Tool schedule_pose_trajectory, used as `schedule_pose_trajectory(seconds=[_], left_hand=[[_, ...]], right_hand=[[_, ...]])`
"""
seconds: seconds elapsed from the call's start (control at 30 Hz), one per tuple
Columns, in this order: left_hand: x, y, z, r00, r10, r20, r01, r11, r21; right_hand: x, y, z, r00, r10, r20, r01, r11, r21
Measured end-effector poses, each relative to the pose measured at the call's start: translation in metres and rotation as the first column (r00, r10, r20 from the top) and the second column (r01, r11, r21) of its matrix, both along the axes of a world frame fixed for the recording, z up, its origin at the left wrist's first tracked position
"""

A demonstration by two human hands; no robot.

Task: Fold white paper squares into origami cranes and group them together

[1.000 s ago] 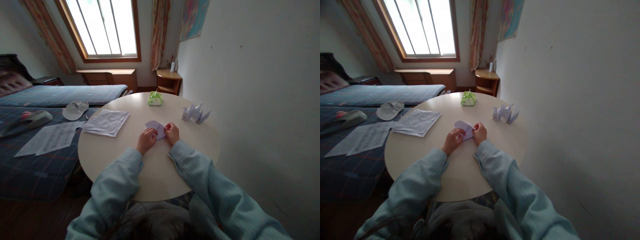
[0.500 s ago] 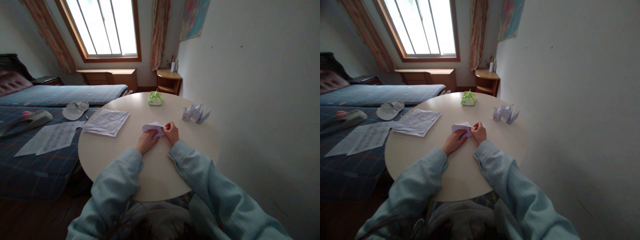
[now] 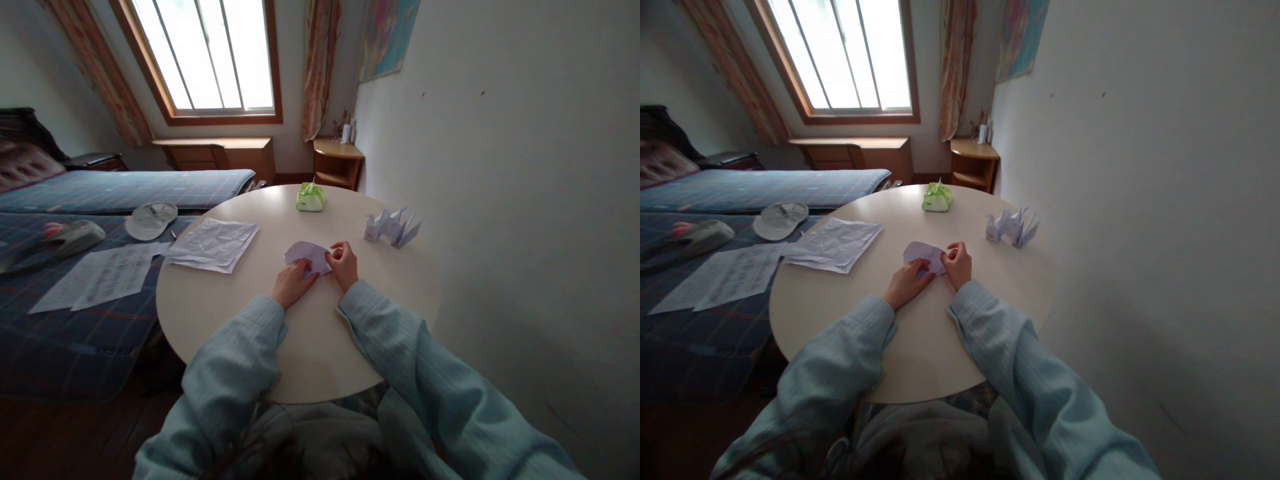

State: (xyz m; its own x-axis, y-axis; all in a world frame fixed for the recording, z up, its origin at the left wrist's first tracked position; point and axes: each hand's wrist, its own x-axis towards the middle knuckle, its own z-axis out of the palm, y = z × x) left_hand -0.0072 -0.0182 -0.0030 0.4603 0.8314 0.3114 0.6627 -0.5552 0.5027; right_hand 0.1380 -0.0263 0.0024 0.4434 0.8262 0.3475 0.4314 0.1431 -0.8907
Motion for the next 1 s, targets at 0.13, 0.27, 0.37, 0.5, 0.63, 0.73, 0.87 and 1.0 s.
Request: schedule_pose_trajectory(seconds=[0.13,0.27,0.37,0.5,0.63,0.73,0.87,1.0], left_hand=[[0.001,0.001,0.001,1.0,0.028,0.0,-0.028,1.0,0.0],[0.001,0.0,0.003,0.998,0.058,-0.03,-0.059,0.998,-0.017],[0.001,0.0,0.004,0.997,0.067,-0.043,-0.068,0.998,-0.016],[0.001,0.0,0.004,0.994,0.089,-0.063,-0.09,0.996,-0.02],[0.001,-0.001,0.007,0.986,0.122,-0.111,-0.125,0.992,-0.016],[0.001,-0.001,0.008,0.98,0.143,-0.139,-0.146,0.989,-0.013],[0.001,-0.001,0.008,0.979,0.147,-0.141,-0.151,0.988,-0.019],[0.0,-0.001,0.008,0.988,0.105,-0.116,-0.109,0.994,-0.025]], right_hand=[[-0.002,-0.001,0.001,1.0,0.02,0.023,-0.022,0.998,0.061],[-0.003,-0.005,0.004,0.99,0.079,0.118,-0.096,0.984,0.15],[-0.004,-0.01,0.008,0.967,0.143,0.209,-0.187,0.959,0.213],[-0.006,-0.014,0.008,0.932,0.188,0.309,-0.268,0.932,0.242],[-0.005,-0.007,-0.002,0.895,0.181,0.408,-0.283,0.937,0.206],[-0.002,-0.001,-0.01,0.859,0.155,0.488,-0.261,0.953,0.156],[0.0,0.003,-0.016,0.826,0.133,0.548,-0.225,0.969,0.104],[0.0,0.004,-0.015,0.821,0.11,0.56,-0.181,0.981,0.073]])
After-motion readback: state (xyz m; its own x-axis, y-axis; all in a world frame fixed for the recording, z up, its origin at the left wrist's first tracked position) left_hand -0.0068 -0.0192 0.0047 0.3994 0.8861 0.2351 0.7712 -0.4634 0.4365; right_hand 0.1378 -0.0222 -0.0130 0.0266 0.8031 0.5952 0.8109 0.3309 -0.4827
